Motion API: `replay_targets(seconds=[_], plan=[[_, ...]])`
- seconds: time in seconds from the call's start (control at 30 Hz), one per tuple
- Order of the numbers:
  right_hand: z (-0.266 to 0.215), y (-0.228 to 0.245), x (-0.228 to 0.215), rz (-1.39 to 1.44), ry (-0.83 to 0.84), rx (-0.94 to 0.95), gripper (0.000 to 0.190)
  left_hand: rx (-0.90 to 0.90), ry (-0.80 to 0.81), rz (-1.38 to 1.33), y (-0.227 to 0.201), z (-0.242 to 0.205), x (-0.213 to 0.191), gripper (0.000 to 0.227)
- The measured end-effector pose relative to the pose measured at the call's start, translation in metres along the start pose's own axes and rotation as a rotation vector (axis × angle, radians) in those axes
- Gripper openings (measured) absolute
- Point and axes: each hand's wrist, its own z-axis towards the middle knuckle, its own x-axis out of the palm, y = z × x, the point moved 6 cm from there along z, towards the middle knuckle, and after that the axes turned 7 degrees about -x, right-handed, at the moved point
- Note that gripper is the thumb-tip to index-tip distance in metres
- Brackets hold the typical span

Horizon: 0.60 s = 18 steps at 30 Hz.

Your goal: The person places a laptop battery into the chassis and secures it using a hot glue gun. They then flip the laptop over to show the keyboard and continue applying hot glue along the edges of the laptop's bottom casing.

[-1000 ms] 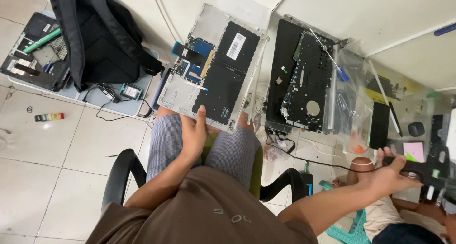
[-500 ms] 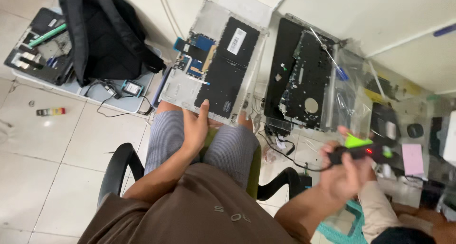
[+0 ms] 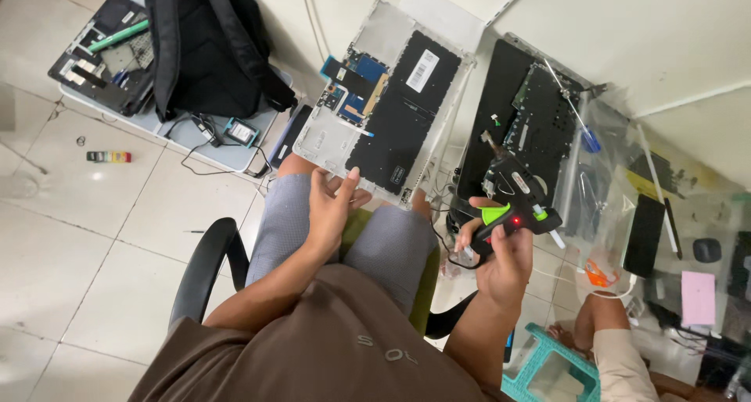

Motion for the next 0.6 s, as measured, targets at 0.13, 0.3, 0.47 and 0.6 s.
replay_targets(seconds=[0.13, 0.3, 0.47, 0.6], plan=[[0.000, -0.010, -0.001, -0.014, 0.014, 0.007, 0.027, -0.016, 0.004, -0.044, -0.006, -0.005, 0.018, 0.069], [0.000, -0.009, 0.003, -0.095, 0.039, -0.011, 0.030, 0.091, -0.009, 0.044, -0.020, -0.006, 0.027, 0.078], [0.003, -0.014, -0.009, -0.170, 0.092, -0.039, 0.037, 0.204, -0.131, 0.107, -0.010, -0.001, 0.003, 0.067], [0.008, 0.008, 0.026, -0.430, 0.041, 0.081, 0.037, 0.164, -0.229, 0.142, -0.026, -0.012, -0.004, 0.040]])
